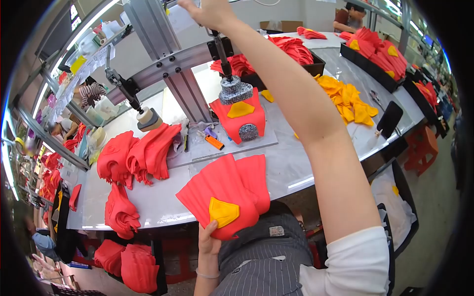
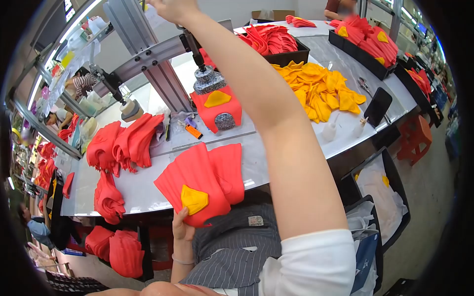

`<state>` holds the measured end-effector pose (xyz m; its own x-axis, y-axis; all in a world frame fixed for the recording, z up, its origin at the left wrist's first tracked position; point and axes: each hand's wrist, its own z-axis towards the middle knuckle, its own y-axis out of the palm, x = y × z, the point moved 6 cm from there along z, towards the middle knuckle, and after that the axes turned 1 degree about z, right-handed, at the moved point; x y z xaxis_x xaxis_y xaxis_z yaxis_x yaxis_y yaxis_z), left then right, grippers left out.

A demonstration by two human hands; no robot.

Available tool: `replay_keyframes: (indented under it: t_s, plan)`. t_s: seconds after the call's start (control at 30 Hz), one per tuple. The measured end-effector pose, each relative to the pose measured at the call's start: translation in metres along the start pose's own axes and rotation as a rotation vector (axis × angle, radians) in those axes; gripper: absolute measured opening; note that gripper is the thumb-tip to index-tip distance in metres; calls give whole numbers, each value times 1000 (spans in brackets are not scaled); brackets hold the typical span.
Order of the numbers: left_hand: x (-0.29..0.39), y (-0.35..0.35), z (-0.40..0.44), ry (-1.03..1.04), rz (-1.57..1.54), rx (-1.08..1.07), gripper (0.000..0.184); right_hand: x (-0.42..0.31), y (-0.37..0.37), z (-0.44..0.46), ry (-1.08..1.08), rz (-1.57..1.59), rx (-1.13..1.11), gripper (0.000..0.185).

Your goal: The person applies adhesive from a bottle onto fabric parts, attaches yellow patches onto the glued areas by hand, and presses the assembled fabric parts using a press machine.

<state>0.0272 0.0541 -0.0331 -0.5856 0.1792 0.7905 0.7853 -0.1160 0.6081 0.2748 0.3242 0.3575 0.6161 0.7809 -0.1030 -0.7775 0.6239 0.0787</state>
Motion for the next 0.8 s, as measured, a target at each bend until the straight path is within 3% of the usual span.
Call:
replay_keyframes:
  t_s: [0.07,0.1,0.17,0.23,0.3,0.4,0.5,0.6,0.7,0.8]
  plan:
    - [5,-4,2,42,-23,17,74,-23,-31,-33,17,-18,-49,24]
    - [9,-11,4,84,-8,37,73,-32,-55,-62,-63,-73,82,18]
    - [15,-25,12,82,-43,42,71,-9,-82,-149,215,-28,5,21]
    - [19,-35,18,68,-82,47,65,2,-106,-234,364,-218,-35,28]
    - [22,-32,23,43,-96,31,64,76,-108,-350,944,-451,-239,46]
    - [20,-27,29,54,-69,21,60,64,-95,-344,991,-335,-439,69]
    - [15,-30,33,23,-83,25,55,22,-88,-298,745,-57,-230,73]
    - [30,-29,39,29,-77,17,50,14,-105,-312,1200,400,-32,65]
    - [34,-51,47,7,-119,19,47,30,-167,-312,1384,426,183,55]
    - [38,-51,59,-25,-174,-86,44,61,-211,-289,1299,700,296,34]
